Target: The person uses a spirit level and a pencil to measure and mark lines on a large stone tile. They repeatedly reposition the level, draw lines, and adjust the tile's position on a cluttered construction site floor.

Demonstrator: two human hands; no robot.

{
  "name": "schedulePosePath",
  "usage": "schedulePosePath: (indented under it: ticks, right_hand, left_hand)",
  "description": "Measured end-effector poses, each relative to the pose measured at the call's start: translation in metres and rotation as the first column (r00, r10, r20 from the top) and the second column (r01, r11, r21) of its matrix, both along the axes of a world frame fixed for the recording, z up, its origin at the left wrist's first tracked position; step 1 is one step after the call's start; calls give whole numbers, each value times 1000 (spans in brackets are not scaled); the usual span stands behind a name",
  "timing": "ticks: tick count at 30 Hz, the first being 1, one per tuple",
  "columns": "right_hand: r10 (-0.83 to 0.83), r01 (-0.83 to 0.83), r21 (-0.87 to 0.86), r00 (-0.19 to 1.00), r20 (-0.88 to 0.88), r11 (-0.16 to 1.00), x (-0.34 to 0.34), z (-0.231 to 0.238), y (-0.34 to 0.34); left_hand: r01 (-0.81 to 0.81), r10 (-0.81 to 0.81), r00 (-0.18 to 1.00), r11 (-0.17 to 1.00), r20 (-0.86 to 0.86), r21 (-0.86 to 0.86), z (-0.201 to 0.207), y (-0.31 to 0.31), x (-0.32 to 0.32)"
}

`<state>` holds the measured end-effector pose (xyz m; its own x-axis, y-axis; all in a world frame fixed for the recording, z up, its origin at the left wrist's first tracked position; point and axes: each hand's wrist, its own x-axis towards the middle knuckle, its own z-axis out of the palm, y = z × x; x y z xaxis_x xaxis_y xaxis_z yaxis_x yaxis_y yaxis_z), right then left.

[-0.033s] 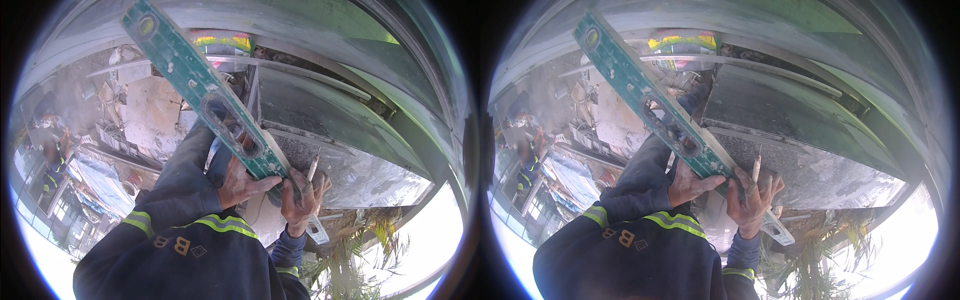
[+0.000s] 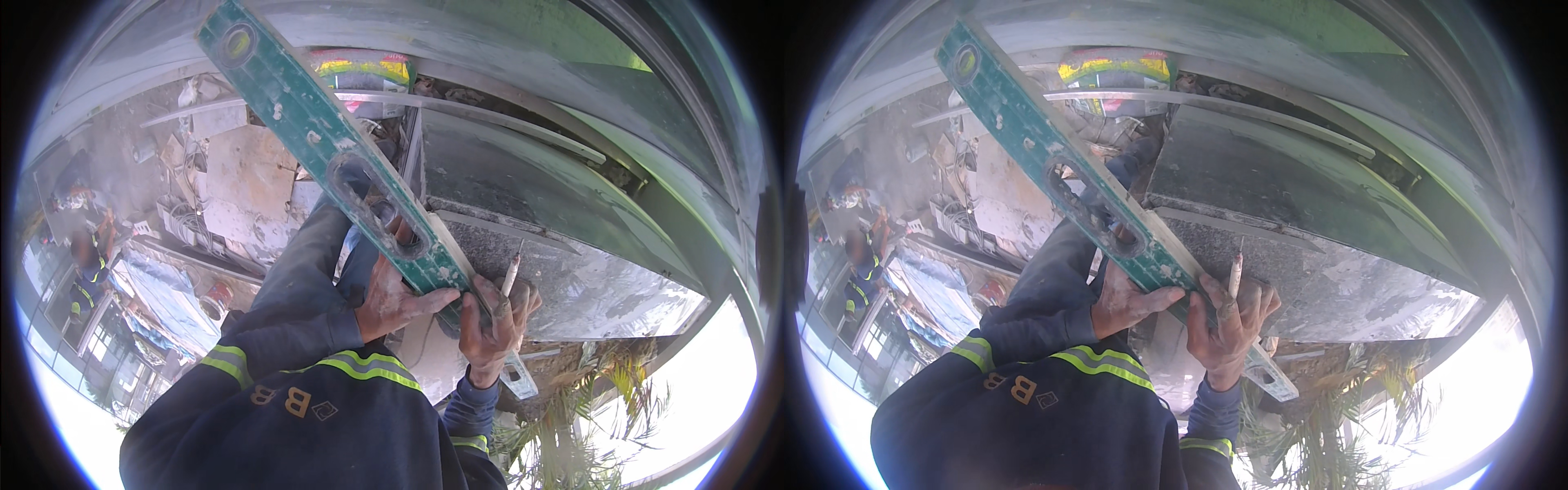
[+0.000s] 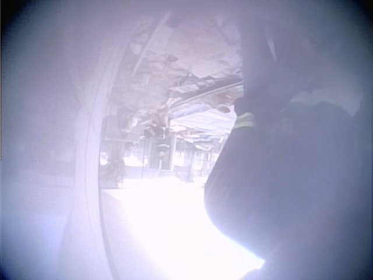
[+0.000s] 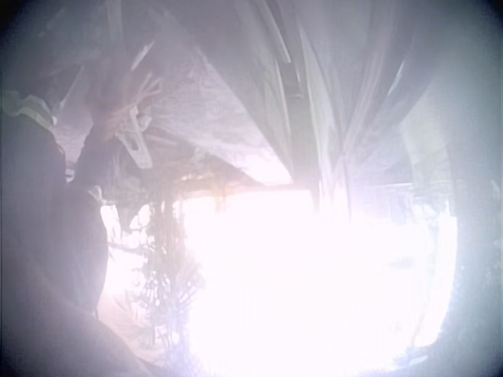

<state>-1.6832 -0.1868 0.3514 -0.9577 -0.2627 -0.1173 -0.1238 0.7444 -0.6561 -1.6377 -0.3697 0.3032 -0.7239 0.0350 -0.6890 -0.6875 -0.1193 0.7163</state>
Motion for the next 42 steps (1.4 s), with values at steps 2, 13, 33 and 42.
schedulePosePath:
  ticks: [2,13,33,42]
  right_hand:
    - [-11,11,10,1000,-3,1000,-1,-2,-2]
    - [-2,2,24,1000,-12,1000,-4,-7,-3]
    - [-18,18,7,1000,-16,1000,-6,-4,-6]
    - [-40,40,-1,999,-15,999,-5,-1,-6]
  left_hand:
    - [23,-23,1000,1000,-5,-4,-3,-2,-2]
    - [-56,56,998,998,14,19,2,-2,-10]
    - [-107,101,984,994,-146,-31,-6,1,-2]
    - [-20,-3,980,993,-197,-118,-10,-3,0]
